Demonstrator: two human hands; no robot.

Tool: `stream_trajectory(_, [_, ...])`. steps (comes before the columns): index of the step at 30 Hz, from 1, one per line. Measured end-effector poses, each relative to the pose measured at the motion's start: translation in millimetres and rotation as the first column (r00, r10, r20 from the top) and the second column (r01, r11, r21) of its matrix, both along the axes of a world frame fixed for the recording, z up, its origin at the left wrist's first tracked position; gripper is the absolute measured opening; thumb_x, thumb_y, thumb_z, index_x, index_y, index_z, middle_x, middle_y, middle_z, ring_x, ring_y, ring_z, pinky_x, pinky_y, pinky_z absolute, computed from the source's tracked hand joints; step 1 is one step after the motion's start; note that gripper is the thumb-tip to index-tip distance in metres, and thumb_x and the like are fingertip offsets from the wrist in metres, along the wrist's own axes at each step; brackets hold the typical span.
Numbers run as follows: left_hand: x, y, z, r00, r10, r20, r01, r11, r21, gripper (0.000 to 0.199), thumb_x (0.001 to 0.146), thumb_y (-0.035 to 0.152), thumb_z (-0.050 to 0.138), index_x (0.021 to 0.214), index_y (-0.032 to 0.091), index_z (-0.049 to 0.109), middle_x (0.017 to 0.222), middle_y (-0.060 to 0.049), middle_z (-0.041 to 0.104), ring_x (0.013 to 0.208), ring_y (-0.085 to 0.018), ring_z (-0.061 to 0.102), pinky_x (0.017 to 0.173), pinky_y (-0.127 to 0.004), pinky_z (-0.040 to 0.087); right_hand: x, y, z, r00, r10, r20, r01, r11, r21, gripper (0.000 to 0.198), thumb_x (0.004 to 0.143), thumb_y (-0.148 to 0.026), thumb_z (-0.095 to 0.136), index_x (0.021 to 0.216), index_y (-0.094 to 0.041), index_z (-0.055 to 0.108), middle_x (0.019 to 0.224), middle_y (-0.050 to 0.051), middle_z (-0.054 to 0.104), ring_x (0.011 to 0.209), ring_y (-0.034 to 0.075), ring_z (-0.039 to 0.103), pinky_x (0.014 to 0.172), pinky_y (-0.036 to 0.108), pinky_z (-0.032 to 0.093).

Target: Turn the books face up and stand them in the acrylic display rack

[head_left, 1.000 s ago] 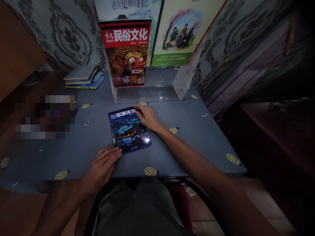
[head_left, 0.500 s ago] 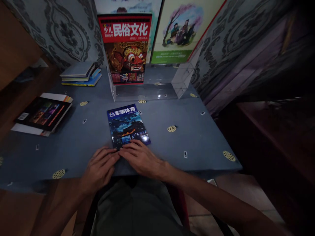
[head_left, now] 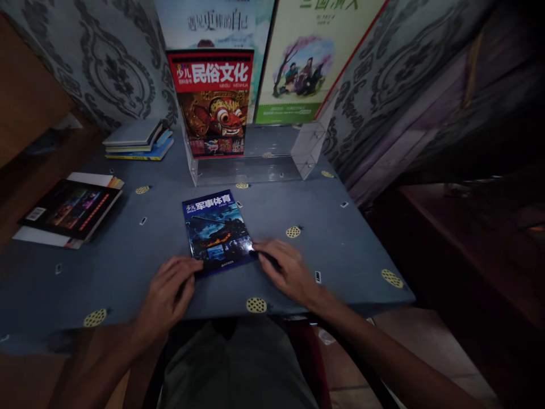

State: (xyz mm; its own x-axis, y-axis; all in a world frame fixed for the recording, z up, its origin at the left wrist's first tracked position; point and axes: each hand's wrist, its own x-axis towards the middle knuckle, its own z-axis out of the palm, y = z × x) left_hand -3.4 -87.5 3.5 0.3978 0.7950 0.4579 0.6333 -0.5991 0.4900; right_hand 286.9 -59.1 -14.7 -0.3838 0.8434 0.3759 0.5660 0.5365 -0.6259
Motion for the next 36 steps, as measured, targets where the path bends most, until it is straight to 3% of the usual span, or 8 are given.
stream_trajectory(7, [11.7, 38.5, -5.7, 0.970, 0.204, -0.130, -0.213, 0.975, -0.056, 0.024, 0.098, 0.025, 0.046, 0.116, 0.021, 0.062, 0.125, -0.011, 0.065, 0.116, -0.028, 0.058, 0.099, -0.049, 0.050, -30.6, 25.1, -4.0, 0.994, -0.108, -0.024, 0.105, 0.990, -0.096, 0.034, 0.095, -0.026, 0.053, 0.127, -0.023, 0.062, 0.125, 0.013, 0.067, 0.124, 0.032, 0.056, 0.104, 0.057, 0.049])
stream_trajectory(12, [10.4, 42.6, -10.4, 0.971, 0.228, -0.077, -0.236, 0.964, -0.123, 0.027, 0.099, 0.031, 0.045, 0.117, 0.020, 0.061, 0.126, -0.013, 0.064, 0.120, -0.029, 0.057, 0.101, -0.051, 0.049, -39.2, 24.5, 0.3, 0.941, -0.225, -0.252, 0.140, 0.938, -0.317, 0.034, 0.090, -0.030, 0.058, 0.122, -0.023, 0.064, 0.117, 0.010, 0.069, 0.099, 0.026, 0.065, 0.090, 0.048, 0.056])
stream_trajectory(18, [-1.5, 44.6, -9.1, 0.953, 0.288, 0.096, -0.249, 0.922, -0.297, 0.030, 0.097, 0.040, 0.048, 0.115, 0.022, 0.063, 0.130, -0.012, 0.062, 0.119, -0.028, 0.061, 0.097, -0.047, 0.053, -52.1, 27.0, 10.6, 0.703, -0.349, -0.620, -0.091, 0.821, -0.564, 0.029, 0.084, -0.039, 0.068, 0.109, -0.024, 0.066, 0.095, 0.003, 0.072, 0.084, 0.019, 0.067, 0.077, 0.034, 0.056])
stream_trajectory(22, [-3.5, 48.4, -0.6, 0.945, 0.298, 0.132, -0.229, 0.895, -0.383, 0.033, 0.096, 0.044, 0.048, 0.115, 0.022, 0.064, 0.117, -0.010, 0.069, 0.107, -0.026, 0.067, 0.093, -0.044, 0.054, -67.6, 33.9, 24.1, 0.461, -0.472, -0.751, -0.160, 0.789, -0.594, 0.037, 0.080, -0.047, 0.075, 0.109, -0.027, 0.065, 0.110, 0.003, 0.068, 0.079, 0.016, 0.066, 0.069, 0.030, 0.056])
stream_trajectory(24, [-1.6, 49.5, 6.8, 0.943, 0.309, 0.124, -0.238, 0.886, -0.399, 0.036, 0.095, 0.048, 0.049, 0.114, 0.022, 0.064, 0.111, -0.009, 0.072, 0.102, -0.026, 0.068, 0.092, -0.044, 0.053, -77.7, 39.1, 32.3, 0.399, -0.472, -0.786, -0.253, 0.768, -0.589, 0.043, 0.080, -0.053, 0.073, 0.113, -0.027, 0.064, 0.114, 0.004, 0.068, 0.081, 0.017, 0.067, 0.066, 0.029, 0.056])
stream_trajectory(28, [0.9, 52.1, 25.7, 0.941, 0.316, 0.118, -0.228, 0.853, -0.470, 0.044, 0.094, 0.057, 0.046, 0.107, 0.020, 0.067, 0.104, -0.008, 0.074, 0.098, -0.027, 0.068, 0.091, -0.043, 0.052, -100.8, 48.0, 46.1, 0.494, -0.314, -0.811, -0.372, 0.767, -0.523, 0.048, 0.082, -0.058, 0.071, 0.116, -0.026, 0.066, 0.108, 0.004, 0.071, 0.092, 0.021, 0.067, 0.074, 0.031, 0.057])
stream_trajectory(31, [0.3, 54.1, 41.8, 0.935, 0.320, 0.155, -0.194, 0.824, -0.532, 0.050, 0.094, 0.061, 0.043, 0.104, 0.019, 0.067, 0.097, -0.007, 0.074, 0.094, -0.027, 0.068, 0.087, -0.040, 0.053, -115.6, 50.5, 52.3, 0.563, -0.188, -0.805, -0.379, 0.806, -0.454, 0.051, 0.084, -0.057, 0.070, 0.125, -0.028, 0.063, 0.110, 0.003, 0.070, 0.101, 0.020, 0.066, 0.086, 0.033, 0.056])
stream_trajectory(36, [0.5, 57.5, 66.2, 0.901, 0.324, 0.289, -0.129, 0.836, -0.533, 0.048, 0.091, 0.063, 0.048, 0.104, 0.020, 0.065, 0.104, -0.006, 0.073, 0.100, -0.025, 0.066, 0.088, -0.037, 0.055, -131.4, 51.4, 58.6, 0.675, -0.077, -0.734, -0.349, 0.843, -0.409, 0.059, 0.087, -0.055, 0.068, 0.137, -0.027, 0.055, 0.130, 0.008, 0.063, 0.113, 0.022, 0.063, 0.099, 0.039, 0.053])
